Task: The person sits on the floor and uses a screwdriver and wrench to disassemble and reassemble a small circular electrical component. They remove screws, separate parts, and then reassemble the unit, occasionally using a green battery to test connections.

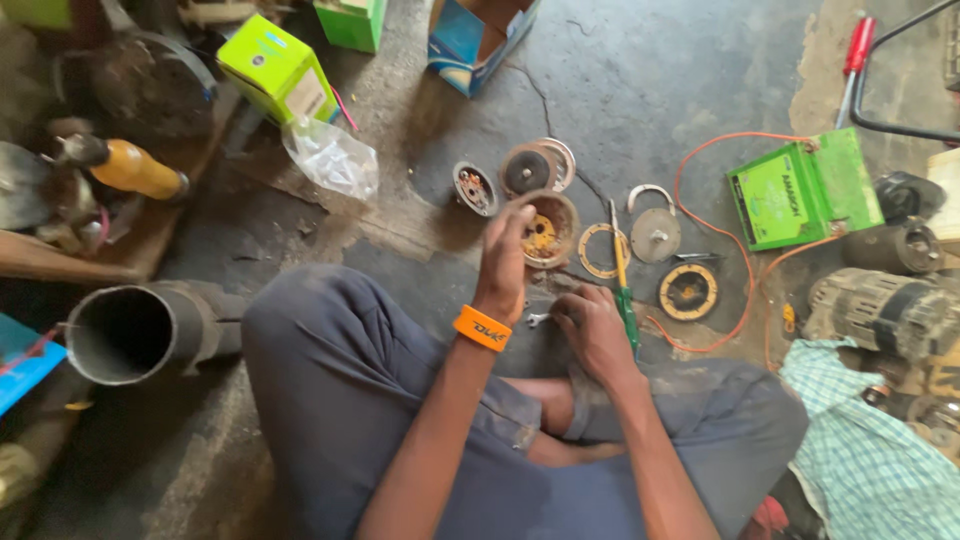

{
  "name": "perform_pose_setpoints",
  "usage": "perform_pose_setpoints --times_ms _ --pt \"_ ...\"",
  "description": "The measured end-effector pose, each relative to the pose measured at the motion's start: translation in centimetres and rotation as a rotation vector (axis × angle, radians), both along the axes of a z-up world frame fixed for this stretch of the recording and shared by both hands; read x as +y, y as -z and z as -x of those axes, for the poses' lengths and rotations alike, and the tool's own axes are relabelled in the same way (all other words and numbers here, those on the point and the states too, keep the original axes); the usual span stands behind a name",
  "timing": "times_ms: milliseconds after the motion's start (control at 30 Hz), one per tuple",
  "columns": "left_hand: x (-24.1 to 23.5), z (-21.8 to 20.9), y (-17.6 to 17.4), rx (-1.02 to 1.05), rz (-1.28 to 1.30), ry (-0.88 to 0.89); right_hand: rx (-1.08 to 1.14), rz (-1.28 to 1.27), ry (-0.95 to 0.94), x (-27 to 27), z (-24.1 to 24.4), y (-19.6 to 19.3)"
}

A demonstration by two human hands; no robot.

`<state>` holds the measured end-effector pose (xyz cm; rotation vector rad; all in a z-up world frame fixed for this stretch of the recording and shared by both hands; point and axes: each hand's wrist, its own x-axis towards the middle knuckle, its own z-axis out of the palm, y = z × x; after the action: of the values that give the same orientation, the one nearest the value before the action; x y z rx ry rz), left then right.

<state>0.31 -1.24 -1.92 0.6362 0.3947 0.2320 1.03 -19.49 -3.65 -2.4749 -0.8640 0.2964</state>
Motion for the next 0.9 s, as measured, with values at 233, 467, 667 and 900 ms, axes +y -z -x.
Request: perform_pose_setpoints --times_ms 233,467,667,900 --pt "-1.0 -0.2 0.5 -0.175 0.203 0.035 0.048 -0.035 -0.029 -0.5 -0.3 0.1" --pt "-1.2 -0.1 0.1 -0.151 0.316 0.077 0.074 -0.124 0.002 -2.1 -0.8 -1.0" --pt "-1.6 -0.1 0.0 -0.241 0.224 0.07 0.898 -0.768 0.347 -4.0 -0.3 -3.2" --pt "-3.2 0.0 -0.4 -0.154 0.173 0.148 1.069 -1.036 0.406 -0.3 2.1 -2.3"
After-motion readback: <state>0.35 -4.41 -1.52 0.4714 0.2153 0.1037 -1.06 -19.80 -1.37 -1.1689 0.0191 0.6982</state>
